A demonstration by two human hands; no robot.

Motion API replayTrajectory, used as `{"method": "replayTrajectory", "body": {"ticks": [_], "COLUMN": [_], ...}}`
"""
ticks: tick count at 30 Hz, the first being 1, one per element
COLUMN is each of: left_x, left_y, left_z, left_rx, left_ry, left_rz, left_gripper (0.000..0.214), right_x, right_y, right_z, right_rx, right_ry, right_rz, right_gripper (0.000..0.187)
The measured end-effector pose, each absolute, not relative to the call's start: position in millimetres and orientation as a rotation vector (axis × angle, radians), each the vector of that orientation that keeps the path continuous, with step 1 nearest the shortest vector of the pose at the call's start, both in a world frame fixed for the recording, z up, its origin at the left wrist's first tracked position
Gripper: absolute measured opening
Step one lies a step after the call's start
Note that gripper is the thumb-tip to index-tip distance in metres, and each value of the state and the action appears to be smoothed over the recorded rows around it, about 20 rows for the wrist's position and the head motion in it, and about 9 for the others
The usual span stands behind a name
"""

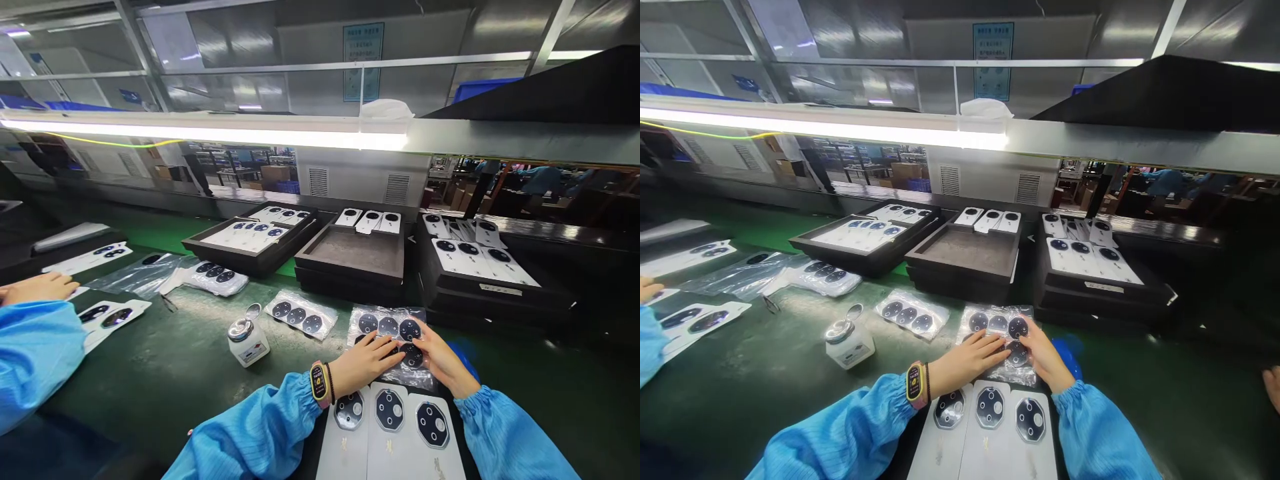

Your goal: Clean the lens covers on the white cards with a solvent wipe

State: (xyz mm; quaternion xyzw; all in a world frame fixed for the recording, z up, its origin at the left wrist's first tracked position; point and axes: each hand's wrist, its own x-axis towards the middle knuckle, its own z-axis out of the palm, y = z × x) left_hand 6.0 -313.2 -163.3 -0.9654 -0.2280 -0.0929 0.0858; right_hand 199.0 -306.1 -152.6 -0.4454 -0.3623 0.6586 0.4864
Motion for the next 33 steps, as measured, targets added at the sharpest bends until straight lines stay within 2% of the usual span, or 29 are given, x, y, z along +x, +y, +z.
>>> {"method": "replayTrajectory", "body": {"ticks": [8, 17, 27, 33], "left_x": [8, 12, 16, 22], "left_y": [-309, -306, -305, -311], "left_z": [-166, -168, -172, -155], "left_rx": [-2.944, -3.028, -3.092, -3.106], "left_ry": [-0.722, -0.799, -0.847, -0.898], "left_rz": [-0.204, -0.069, 0.019, -0.001], "left_gripper": [0.039, 0.044, 0.046, 0.051], "right_x": [201, 213, 242, 240], "right_y": [-305, -315, -353, -356], "right_z": [-163, -151, -158, -164], "right_rx": [-1.174, -1.313, -1.348, -1.272], "right_ry": [-0.894, -0.966, -0.821, -0.773], "right_rz": [1.538, 1.555, 1.563, 1.532], "right_gripper": [0.042, 0.031, 0.032, 0.038]}}
